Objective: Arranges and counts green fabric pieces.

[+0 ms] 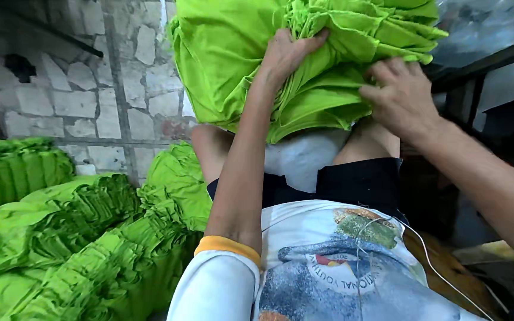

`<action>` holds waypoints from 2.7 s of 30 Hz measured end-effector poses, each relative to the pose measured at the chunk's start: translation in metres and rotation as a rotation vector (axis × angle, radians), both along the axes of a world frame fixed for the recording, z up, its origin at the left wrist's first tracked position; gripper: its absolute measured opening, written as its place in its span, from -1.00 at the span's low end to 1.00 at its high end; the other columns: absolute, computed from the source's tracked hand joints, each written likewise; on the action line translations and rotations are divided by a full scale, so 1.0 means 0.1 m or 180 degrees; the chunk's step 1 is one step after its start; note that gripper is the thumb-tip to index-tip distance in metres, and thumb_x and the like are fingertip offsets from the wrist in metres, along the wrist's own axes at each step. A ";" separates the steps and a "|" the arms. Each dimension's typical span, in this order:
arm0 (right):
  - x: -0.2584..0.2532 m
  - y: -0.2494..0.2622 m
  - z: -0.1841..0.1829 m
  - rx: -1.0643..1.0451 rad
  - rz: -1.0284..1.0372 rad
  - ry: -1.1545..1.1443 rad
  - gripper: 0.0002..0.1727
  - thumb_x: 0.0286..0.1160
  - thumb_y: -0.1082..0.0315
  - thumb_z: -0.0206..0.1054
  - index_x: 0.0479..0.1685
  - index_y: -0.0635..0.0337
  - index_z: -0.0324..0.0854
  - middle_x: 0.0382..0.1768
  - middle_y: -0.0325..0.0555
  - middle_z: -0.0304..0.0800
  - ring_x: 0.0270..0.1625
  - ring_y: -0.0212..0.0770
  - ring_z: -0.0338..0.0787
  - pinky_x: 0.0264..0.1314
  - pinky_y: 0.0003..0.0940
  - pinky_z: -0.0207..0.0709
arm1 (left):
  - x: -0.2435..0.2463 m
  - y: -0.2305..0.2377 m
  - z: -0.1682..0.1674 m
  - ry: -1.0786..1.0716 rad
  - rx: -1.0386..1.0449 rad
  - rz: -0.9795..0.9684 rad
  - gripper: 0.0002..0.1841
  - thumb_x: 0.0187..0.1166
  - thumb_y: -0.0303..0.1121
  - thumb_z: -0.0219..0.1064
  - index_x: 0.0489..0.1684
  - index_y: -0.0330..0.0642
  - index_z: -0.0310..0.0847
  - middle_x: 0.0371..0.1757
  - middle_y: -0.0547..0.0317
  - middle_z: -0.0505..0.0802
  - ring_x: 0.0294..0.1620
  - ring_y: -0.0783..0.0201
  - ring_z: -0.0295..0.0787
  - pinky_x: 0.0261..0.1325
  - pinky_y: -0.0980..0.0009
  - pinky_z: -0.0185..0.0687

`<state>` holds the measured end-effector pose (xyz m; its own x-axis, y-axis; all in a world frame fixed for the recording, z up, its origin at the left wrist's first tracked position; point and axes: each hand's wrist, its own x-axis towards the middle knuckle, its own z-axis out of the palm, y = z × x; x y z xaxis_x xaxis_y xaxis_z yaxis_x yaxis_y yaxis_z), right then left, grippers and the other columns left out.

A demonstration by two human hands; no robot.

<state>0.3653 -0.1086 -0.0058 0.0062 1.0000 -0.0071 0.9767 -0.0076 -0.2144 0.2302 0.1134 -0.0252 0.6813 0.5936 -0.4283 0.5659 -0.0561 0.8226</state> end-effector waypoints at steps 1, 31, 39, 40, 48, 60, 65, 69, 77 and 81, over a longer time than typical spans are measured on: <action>0.00 0.07 0.11 0.0096 -0.0104 0.0289 -0.78 0.44 0.72 0.14 -0.16 0.44 0.70 0.16 0.46 0.68 0.25 0.53 0.65 0.12 0.44 0.48 | -0.05 -0.05 -0.01 -0.0151 0.0082 -0.0204 -0.40 0.50 0.16 0.42 0.27 -0.18 0.68 0.15 0.06 0.86 0.23 0.29 0.79 0.39 0.12 0.64; -0.11 1.07 0.15 0.0560 -0.0754 0.0617 -0.72 0.60 0.51 0.07 -0.11 0.41 0.75 0.14 0.34 0.77 0.17 0.36 0.79 0.13 0.34 0.56 | -0.19 -0.48 0.22 0.0196 0.0968 -0.0581 -0.01 0.27 0.18 0.61 0.53 -0.48 0.39 0.31 -0.29 0.75 0.39 -0.10 0.69 0.47 -0.09 0.53; -0.29 0.22 -0.09 0.0475 0.0608 -0.0308 -0.71 0.56 0.69 0.16 0.13 0.28 0.65 0.39 0.34 0.63 0.49 0.36 0.59 0.42 0.31 0.44 | -0.01 0.01 0.17 0.0235 -0.0151 0.0019 -0.34 0.64 0.21 0.25 0.37 -0.23 0.60 0.20 0.00 0.83 0.22 0.25 0.80 0.34 0.14 0.69; -0.21 0.08 -0.17 0.0015 0.0503 -0.0297 -0.68 0.46 0.75 0.20 0.11 0.33 0.67 0.48 0.40 0.55 0.57 0.43 0.51 0.43 0.39 0.41 | 0.02 0.03 0.18 0.0270 -0.0245 0.0094 -0.31 0.62 0.25 0.25 0.38 -0.21 0.59 0.19 0.03 0.84 0.21 0.27 0.81 0.32 0.16 0.71; -0.06 0.54 0.37 0.0347 -0.0441 0.0894 -0.77 0.48 0.65 0.11 -0.24 0.45 0.72 0.03 0.37 0.74 0.07 0.36 0.76 0.01 0.31 0.56 | -0.19 -0.22 0.13 -0.0411 0.0300 -0.0609 -0.21 0.43 0.11 0.53 0.51 -0.30 0.47 0.31 -0.01 0.79 0.36 0.30 0.72 0.52 0.21 0.58; -0.27 0.37 -0.14 0.0535 0.0424 -0.0311 -0.72 0.55 0.69 0.17 0.09 0.28 0.66 0.31 0.34 0.68 0.43 0.40 0.62 0.32 0.30 0.49 | 0.00 0.01 0.20 0.0432 -0.0166 0.0277 -0.42 0.49 0.01 0.45 0.30 -0.26 0.60 0.15 -0.03 0.82 0.18 0.17 0.78 0.28 0.08 0.68; -0.04 0.22 -0.06 -0.0091 0.0026 -0.0196 -0.81 0.49 0.71 0.19 -0.06 0.42 0.67 0.12 0.47 0.70 0.25 0.56 0.67 0.06 0.48 0.49 | -0.04 -0.03 0.08 0.0095 -0.0097 0.0107 -0.41 0.41 0.01 0.53 0.29 -0.22 0.63 0.14 0.02 0.85 0.19 0.25 0.81 0.31 0.13 0.69; -0.08 0.62 0.36 0.0121 -0.0350 0.0813 -0.75 0.47 0.65 0.12 -0.20 0.42 0.76 -0.01 0.36 0.77 0.06 0.40 0.78 -0.01 0.41 0.53 | -0.24 -0.27 0.10 -0.0282 0.0636 -0.0564 -0.05 0.18 0.17 0.66 0.50 -0.32 0.46 0.27 -0.08 0.80 0.34 0.15 0.75 0.48 0.04 0.60; -0.47 0.73 0.04 0.1035 -0.0274 0.0118 -0.73 0.64 0.57 0.08 0.08 0.33 0.70 0.18 0.32 0.76 0.27 0.32 0.75 0.18 0.17 0.62 | -0.07 -0.14 0.17 0.0629 0.0613 -0.0053 -0.44 0.49 0.04 0.42 0.14 -0.35 0.65 0.13 -0.22 0.79 0.24 -0.12 0.73 0.24 -0.22 0.57; -0.49 0.08 -0.21 -0.0220 0.0454 -0.0349 -0.60 0.45 0.77 0.20 0.21 0.32 0.66 0.55 0.39 0.49 0.61 0.45 0.46 0.44 0.40 0.42 | -0.02 0.08 0.13 0.0430 0.0027 0.0024 -0.43 0.41 0.01 0.48 0.25 -0.22 0.62 0.16 0.00 0.81 0.22 0.21 0.77 0.30 0.08 0.66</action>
